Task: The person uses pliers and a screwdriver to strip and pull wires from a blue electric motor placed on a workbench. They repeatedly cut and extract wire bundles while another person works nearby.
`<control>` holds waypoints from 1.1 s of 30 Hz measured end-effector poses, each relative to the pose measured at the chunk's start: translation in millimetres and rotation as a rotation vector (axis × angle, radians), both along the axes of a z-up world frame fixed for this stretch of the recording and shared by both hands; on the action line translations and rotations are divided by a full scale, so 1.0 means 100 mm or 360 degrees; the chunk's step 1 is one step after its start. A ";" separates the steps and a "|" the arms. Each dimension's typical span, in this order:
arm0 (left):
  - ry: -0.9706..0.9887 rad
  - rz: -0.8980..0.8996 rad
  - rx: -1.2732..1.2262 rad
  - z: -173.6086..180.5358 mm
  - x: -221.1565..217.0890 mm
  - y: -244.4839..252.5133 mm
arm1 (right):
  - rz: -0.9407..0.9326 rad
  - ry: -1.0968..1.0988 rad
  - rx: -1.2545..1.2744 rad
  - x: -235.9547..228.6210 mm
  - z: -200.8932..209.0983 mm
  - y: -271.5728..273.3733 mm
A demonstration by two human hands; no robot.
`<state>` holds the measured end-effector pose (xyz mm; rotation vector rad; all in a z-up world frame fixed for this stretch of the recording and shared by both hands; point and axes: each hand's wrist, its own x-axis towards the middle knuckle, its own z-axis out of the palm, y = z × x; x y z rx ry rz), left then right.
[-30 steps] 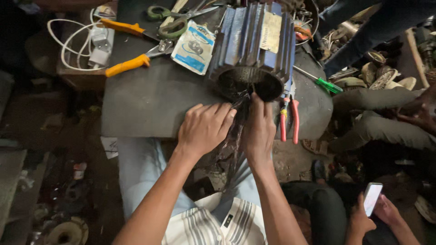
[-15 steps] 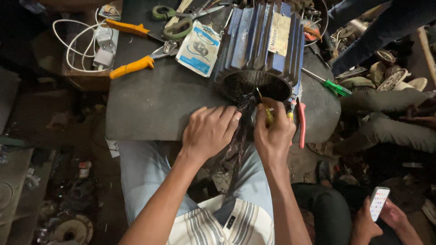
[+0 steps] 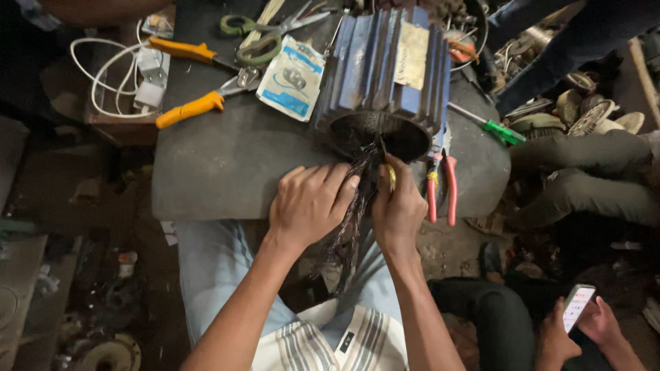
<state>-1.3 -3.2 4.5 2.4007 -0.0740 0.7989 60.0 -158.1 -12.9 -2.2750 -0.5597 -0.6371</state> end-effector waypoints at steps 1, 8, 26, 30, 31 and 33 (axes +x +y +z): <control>0.0001 -0.0001 0.0008 0.01 0.00 0.00 | 0.0003 0.0155 0.0086 0.00 0.06 0.02; 0.0006 -0.0053 -0.0074 0.04 -0.02 0.04 | -0.0088 -0.0070 -0.0058 -0.09 0.37 0.23; -0.0003 -0.0128 -0.0191 0.05 -0.07 0.06 | -0.0198 0.0392 -0.0037 -0.07 0.44 0.27; -0.0020 -0.0137 -0.0178 0.12 0.00 0.10 | -0.0078 -0.0013 -0.0343 0.05 0.61 0.34; -0.0026 -0.0142 -0.0184 0.13 0.00 0.11 | -0.0091 0.0022 -0.0526 0.07 0.69 0.33; -0.0019 -0.0144 -0.0194 0.11 0.00 0.13 | -0.0086 0.0045 -0.0764 0.10 0.80 0.36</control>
